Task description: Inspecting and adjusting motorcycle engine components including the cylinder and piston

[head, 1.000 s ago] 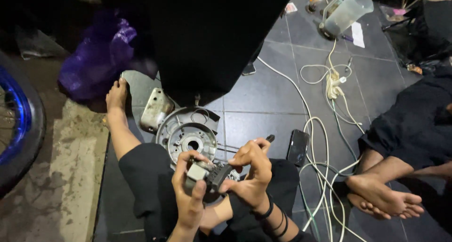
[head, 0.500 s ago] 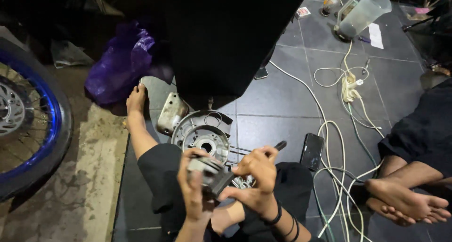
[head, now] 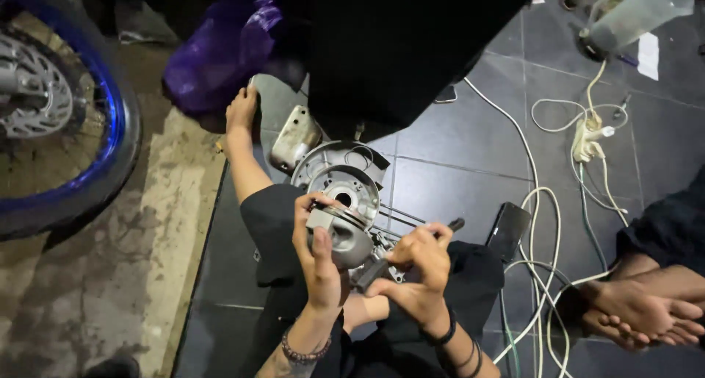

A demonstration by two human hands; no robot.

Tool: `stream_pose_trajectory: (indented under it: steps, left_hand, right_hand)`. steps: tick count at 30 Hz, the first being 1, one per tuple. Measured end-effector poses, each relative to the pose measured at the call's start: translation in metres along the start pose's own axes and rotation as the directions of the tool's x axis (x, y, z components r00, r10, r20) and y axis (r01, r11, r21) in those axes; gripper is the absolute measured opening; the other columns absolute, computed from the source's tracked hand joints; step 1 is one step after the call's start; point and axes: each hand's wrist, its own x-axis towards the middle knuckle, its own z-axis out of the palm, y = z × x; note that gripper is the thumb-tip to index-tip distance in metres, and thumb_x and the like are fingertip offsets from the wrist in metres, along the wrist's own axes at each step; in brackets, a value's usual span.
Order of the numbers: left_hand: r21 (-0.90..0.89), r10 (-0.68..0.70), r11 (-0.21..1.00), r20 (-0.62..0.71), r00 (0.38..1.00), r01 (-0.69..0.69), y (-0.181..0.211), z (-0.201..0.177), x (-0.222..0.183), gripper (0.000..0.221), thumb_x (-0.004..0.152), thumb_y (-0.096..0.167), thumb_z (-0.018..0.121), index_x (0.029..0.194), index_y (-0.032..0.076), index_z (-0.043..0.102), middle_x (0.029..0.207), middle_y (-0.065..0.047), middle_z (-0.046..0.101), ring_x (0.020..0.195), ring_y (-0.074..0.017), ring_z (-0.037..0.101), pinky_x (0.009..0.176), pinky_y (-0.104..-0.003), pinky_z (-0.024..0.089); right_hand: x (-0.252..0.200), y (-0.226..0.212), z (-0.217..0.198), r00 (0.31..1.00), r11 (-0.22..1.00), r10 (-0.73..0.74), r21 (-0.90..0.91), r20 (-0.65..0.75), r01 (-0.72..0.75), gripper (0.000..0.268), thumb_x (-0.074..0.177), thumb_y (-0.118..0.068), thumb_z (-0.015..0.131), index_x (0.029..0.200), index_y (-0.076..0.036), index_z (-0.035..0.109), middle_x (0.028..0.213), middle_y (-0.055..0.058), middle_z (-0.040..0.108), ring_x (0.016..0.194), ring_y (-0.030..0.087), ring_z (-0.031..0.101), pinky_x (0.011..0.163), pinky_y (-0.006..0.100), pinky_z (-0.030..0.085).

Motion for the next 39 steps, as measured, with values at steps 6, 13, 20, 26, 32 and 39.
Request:
stream_pose_trajectory:
  steps: [6,13,20,26,32,39]
  left_hand:
    - [0.125,0.101,0.986,0.083,0.991,-0.111,0.007,0.006,0.004,0.058,0.100,0.061,0.052,0.122,0.007,0.048,0.107,-0.005,0.054,0.090,-0.0140,0.049,0.084,-0.029,0.041]
    - [0.091,0.049,0.995,0.000,0.999,-0.049,-0.002,-0.005,0.004,0.060,0.101,0.059,0.049,0.123,0.003,0.047,0.116,-0.010,0.052,0.105,-0.0199,0.052,0.097,-0.033,0.041]
    - [-0.543,-0.665,0.666,-0.120,0.737,0.512,-0.014,-0.006,0.003,0.064,0.093,0.058,0.051,0.128,0.006,0.061,0.110,-0.009,0.069,0.094,-0.0169,0.064,0.080,-0.031,0.049]
    - [-0.686,-0.820,0.551,-0.339,0.462,0.475,-0.005,0.009,0.031,0.073,0.077,0.057,0.072,0.130,0.007,0.066,0.127,-0.017,0.069,0.111,-0.0302,0.066,0.098,-0.051,0.052]
    - [-0.823,-0.874,0.423,-0.260,0.411,0.379,0.002,0.020,0.037,0.073,0.073,0.050,0.081,0.131,0.010,0.063,0.130,-0.015,0.067,0.117,-0.0307,0.065,0.098,-0.050,0.052]
    - [-0.753,-0.705,0.508,-0.085,0.704,0.419,-0.007,0.007,0.018,0.051,0.093,0.048,0.061,0.125,0.007,0.060,0.117,-0.006,0.068,0.102,-0.0153,0.065,0.087,-0.030,0.052]
  right_hand:
    - [0.009,0.007,-0.005,0.995,0.998,0.059,0.005,-0.084,-0.059,0.054,0.059,-0.060,0.076,0.071,-0.010,0.061,0.073,-0.002,0.058,0.071,0.015,0.051,0.104,0.044,0.032]
    - [-0.006,0.016,0.010,0.995,0.996,0.071,0.054,-0.071,-0.067,0.055,0.061,-0.058,0.078,0.077,-0.008,0.061,0.076,0.000,0.056,0.077,0.019,0.048,0.104,0.044,0.030]
    - [0.005,0.008,0.009,0.998,0.998,0.054,-0.011,-0.040,-0.054,0.050,0.053,-0.048,0.086,0.072,-0.009,0.061,0.071,-0.003,0.059,0.071,0.016,0.052,0.104,0.043,0.032]
    - [-0.003,0.036,0.016,0.994,1.000,-0.006,0.030,-0.110,0.009,0.059,0.064,-0.065,0.083,0.075,-0.009,0.067,0.066,0.005,0.061,0.065,0.023,0.057,0.101,0.045,0.031]
    - [-0.027,0.060,-0.001,0.946,0.948,0.298,0.159,-0.124,-0.277,0.057,0.092,-0.062,0.061,0.093,-0.005,0.065,0.075,0.007,0.059,0.076,0.020,0.052,0.087,0.034,0.040]
    - [-0.036,0.015,-0.023,0.892,0.842,0.388,0.305,0.230,-0.445,0.019,0.092,-0.019,0.066,0.097,0.000,0.063,0.090,0.008,0.068,0.078,0.016,0.058,0.075,0.026,0.049]
